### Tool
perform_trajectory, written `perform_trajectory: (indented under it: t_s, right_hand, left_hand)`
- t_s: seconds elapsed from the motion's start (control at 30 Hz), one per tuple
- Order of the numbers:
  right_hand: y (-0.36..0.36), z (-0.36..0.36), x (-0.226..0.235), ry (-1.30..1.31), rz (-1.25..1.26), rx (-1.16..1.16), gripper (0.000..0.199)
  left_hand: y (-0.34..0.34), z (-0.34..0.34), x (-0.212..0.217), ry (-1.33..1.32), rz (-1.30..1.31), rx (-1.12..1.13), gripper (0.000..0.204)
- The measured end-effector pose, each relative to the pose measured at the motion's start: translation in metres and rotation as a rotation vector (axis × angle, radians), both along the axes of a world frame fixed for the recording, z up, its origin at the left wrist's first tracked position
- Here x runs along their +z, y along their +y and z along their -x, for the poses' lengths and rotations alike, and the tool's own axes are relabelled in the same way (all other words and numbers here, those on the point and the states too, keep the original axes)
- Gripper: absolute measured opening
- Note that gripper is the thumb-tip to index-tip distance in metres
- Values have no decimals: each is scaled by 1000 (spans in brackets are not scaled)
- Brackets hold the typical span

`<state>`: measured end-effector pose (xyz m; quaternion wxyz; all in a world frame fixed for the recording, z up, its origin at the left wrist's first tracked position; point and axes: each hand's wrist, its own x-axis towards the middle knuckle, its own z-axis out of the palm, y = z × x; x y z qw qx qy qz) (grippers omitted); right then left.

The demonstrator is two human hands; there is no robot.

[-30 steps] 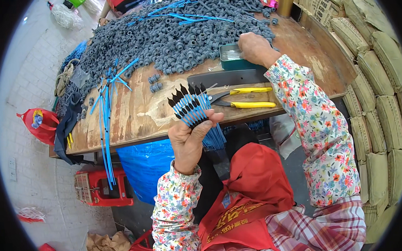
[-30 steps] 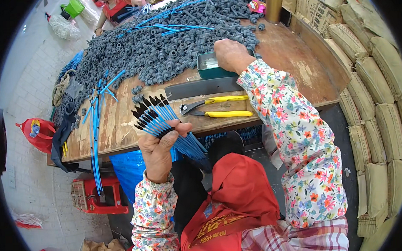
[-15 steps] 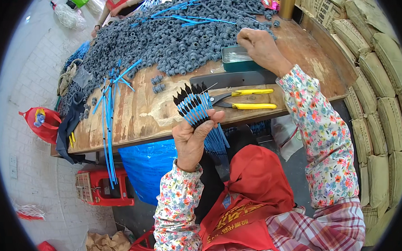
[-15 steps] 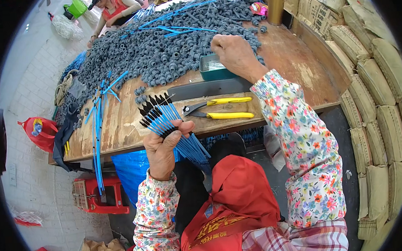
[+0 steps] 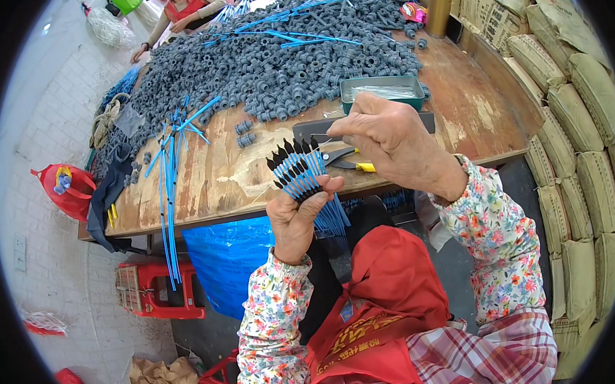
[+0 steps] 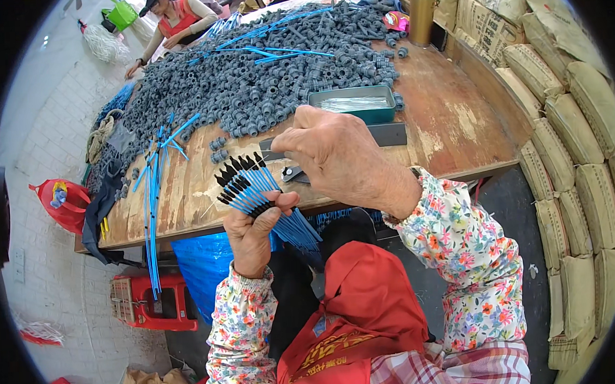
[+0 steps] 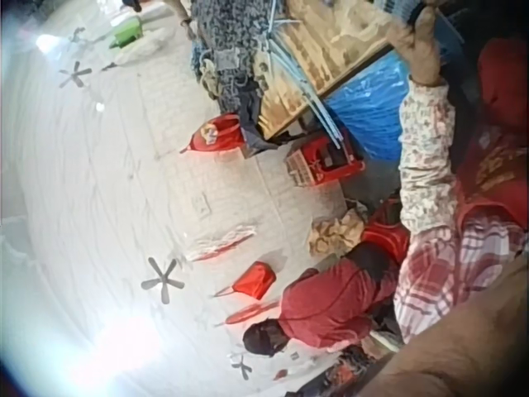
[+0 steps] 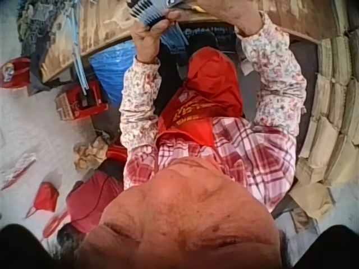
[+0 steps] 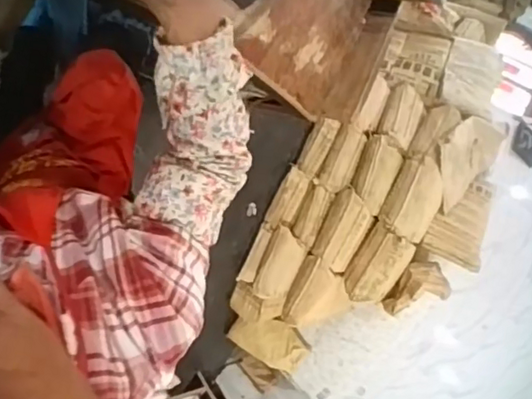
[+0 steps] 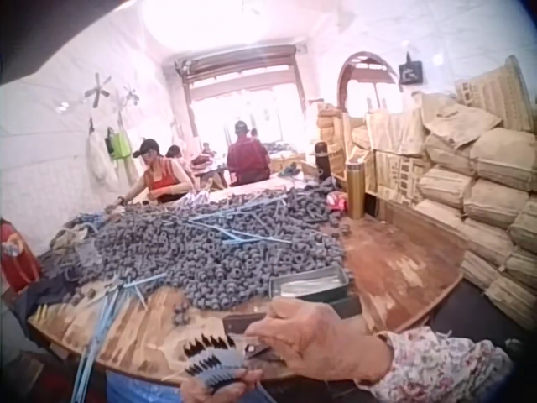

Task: The person secures a bundle of plastic tubes with a tie, gathers another set of tubes, threads a wire through their end fittings and a central connector, and cuts the excess wire using pliers.

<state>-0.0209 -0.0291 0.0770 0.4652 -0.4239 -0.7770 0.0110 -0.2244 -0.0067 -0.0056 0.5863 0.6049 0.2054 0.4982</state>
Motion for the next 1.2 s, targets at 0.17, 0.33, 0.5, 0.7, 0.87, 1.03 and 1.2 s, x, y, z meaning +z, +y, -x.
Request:
perform_trajectory:
  t_s: [0.17,0.33,0.5,0.7,0.87,1.03,1.2]
  right_hand:
    - [-3,2,-1,-11,8,-35,15]
    - [-5,1,-1,7,28,-20,14]
    - [-6,6,0,3,25,-1,13]
    - [-6,7,-1,42,37,11,14]
    - [-6,7,-1,27,36,-2,13]
    - [-5,8,0,12,32,-8,13]
    - [-4,8,1,13,-1,10,12]
  left_hand:
    - [1,0,0,-4,-5,-1,20]
    - [1,0,0,-7,-2,-1,21]
    - [1,1,1,-13,1,-25,20]
    - [2,1,-1,-14,-9,-31,20]
    - [1,1,1,-28,5,-28,20]
    - [1,2,2,-24,3,-41,21]
    - [3,3,0,-28,-6,-44,21]
